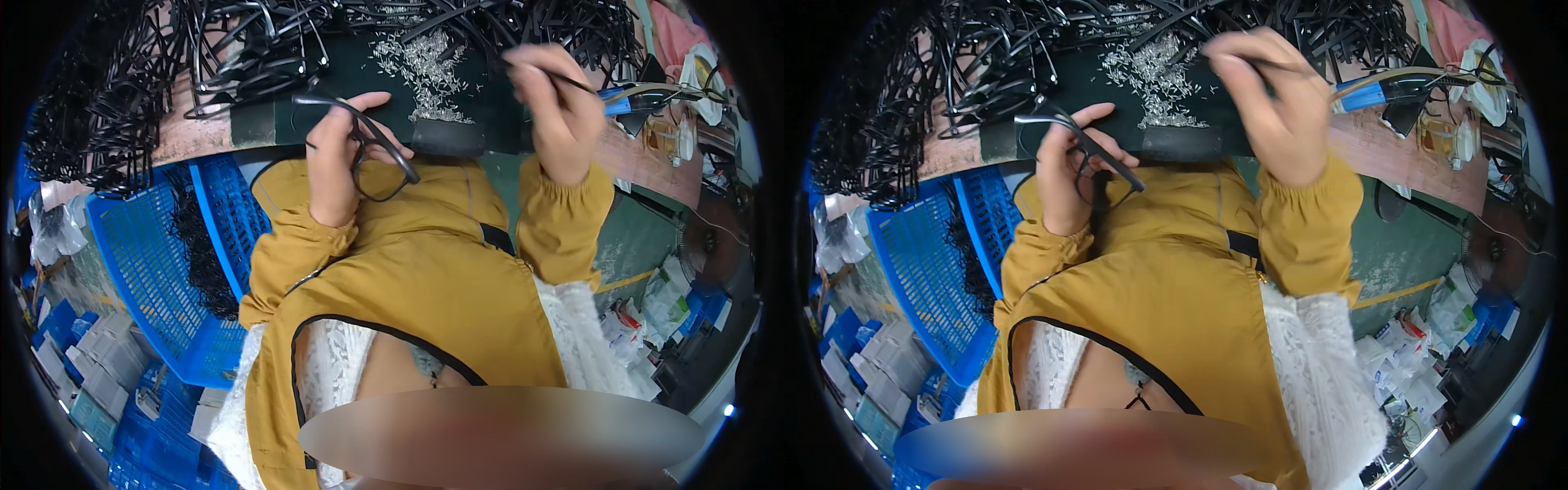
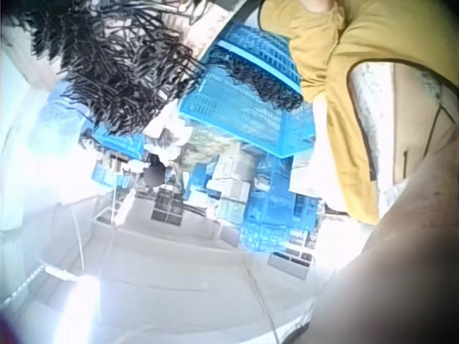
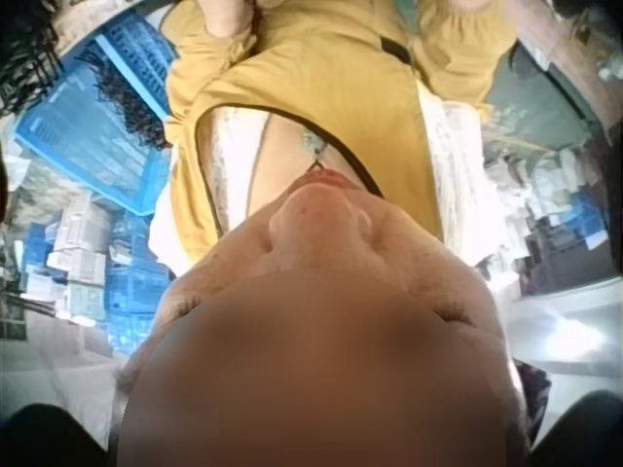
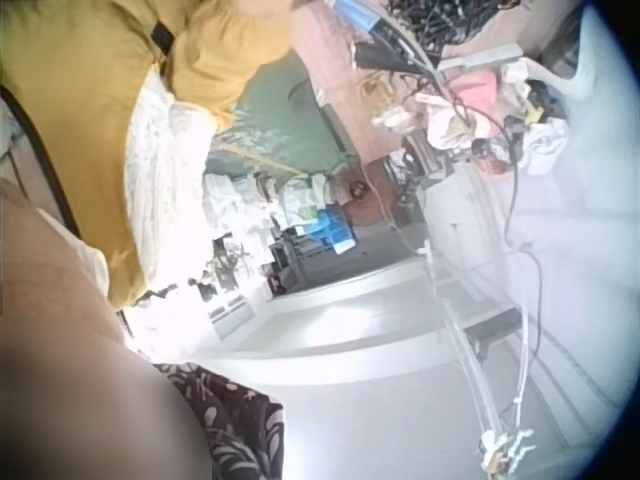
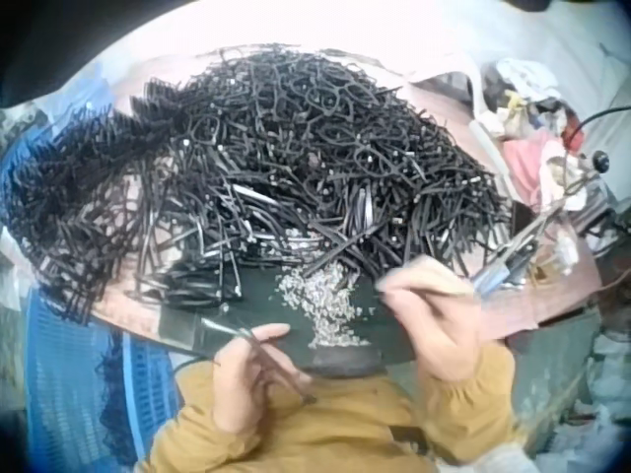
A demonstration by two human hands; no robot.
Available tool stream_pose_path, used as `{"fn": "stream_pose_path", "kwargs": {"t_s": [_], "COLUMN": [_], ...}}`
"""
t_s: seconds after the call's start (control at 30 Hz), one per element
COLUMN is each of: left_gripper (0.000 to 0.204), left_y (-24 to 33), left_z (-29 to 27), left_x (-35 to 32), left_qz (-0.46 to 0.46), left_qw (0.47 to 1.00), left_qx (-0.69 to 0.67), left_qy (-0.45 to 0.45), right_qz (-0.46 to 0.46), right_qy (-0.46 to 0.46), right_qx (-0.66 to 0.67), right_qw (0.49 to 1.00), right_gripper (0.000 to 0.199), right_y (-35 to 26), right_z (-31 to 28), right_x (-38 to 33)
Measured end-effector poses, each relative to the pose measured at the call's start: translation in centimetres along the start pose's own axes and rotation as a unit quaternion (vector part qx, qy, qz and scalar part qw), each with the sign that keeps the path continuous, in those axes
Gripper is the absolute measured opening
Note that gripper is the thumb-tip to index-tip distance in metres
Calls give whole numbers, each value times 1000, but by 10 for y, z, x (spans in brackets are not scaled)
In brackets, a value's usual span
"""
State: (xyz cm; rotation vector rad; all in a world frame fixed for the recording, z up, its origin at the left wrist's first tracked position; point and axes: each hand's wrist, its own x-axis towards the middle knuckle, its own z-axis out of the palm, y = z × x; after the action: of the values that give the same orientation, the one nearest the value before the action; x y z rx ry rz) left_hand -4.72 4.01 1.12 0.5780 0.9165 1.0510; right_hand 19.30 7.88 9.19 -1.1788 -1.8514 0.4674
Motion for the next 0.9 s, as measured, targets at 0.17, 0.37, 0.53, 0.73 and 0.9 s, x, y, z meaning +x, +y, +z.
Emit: {"fn": "stream_pose_path", "kwargs": {"t_s": [0.17, 0.37, 0.53, 0.73, 0.9], "left_gripper": [56, 43, 45, 44, 42], "left_y": [0, -18, -15, -13, -11], "left_z": [10, 23, 26, 31, 29], "left_x": [-7, -11, -10, -9, -8], "left_qz": [-299, -345, -329, -314, -322], "left_qw": [940, 926, 935, 940, 938], "left_qx": [-23, -25, -28, 21, -20], "left_qy": [-162, -148, -130, -131, -129], "right_qz": [70, 180, 185, 134, 195], "right_qy": [-1, 21, -34, -125, -113], "right_qx": [-4, 247, 193, 142, 207], "right_qw": [998, 952, 963, 973, 952], "right_gripper": [7, 13, 11, 10, 8], "right_y": [15, 37, 36, 49, 50], "right_z": [18, 51, 53, 43, 46], "right_x": [-65, -88, -79, -66, -64]}}
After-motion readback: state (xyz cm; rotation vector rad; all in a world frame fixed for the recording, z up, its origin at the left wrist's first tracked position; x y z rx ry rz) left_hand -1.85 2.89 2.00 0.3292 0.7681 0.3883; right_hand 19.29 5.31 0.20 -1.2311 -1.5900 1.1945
